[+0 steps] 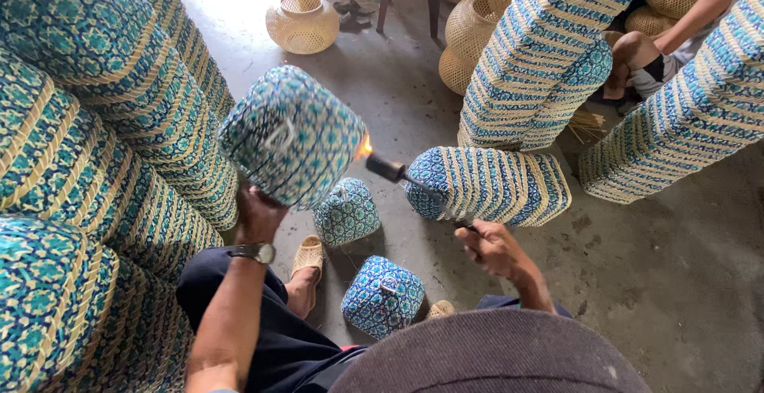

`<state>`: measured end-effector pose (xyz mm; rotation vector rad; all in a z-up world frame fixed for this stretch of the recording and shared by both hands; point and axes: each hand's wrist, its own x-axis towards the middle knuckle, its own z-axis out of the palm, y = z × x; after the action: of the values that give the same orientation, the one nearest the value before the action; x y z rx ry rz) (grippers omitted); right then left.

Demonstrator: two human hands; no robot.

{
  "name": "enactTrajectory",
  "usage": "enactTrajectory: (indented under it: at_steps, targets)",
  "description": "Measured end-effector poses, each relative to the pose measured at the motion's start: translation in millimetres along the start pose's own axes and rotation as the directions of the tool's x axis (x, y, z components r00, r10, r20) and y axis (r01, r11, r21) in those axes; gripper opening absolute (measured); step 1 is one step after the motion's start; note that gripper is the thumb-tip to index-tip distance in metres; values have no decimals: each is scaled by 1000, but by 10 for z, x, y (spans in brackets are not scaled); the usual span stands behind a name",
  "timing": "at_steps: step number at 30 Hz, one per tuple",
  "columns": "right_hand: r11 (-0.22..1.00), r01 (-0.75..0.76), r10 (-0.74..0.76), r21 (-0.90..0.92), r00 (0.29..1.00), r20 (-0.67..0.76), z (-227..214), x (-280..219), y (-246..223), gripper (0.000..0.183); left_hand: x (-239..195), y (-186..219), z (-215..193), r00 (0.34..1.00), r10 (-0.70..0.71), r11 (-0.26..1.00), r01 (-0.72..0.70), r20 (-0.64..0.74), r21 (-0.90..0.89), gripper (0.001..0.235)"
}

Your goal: The person uses a handheld blowtorch to apply heat to the surface of woven baskets. They rotate each basket to treat all sides and then place it on a stack of finished items.

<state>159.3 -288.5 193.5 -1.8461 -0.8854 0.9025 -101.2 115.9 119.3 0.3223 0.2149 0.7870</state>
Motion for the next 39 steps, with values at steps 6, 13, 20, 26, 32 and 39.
enactTrajectory:
  at_steps: [6, 13, 20, 26, 32, 39]
  targets:
    - [988, 2, 4, -156, 999, 33, 334, 68, 105, 21, 250, -383, -295, 984, 137, 974, -155, -114, -165, 67]
    - [999, -52, 51, 7, 997, 53, 351, 112, 150, 19, 225, -370, -286, 975, 144, 977, -167, -169, -131, 63]
    - [982, -189, 189, 5, 982, 22, 164, 42, -7, 24, 147, -56, -215, 972, 227, 966, -233, 67, 113, 54]
    - [994, -92, 93, 60, 995, -20, 86, 38, -91, 35, 155, 320, -202, 948, 299, 903, -318, 109, 289, 44]
    - [990, -141, 140, -9, 990, -33, 64, 58, -83, 33, 96, 542, -10, 942, 306, 846, -337, 142, 413, 35]
    - [991, -133, 134, -16, 989, 62, 183, 95, -18, 32, 170, 652, -111, 941, 280, 838, -337, 192, 429, 26]
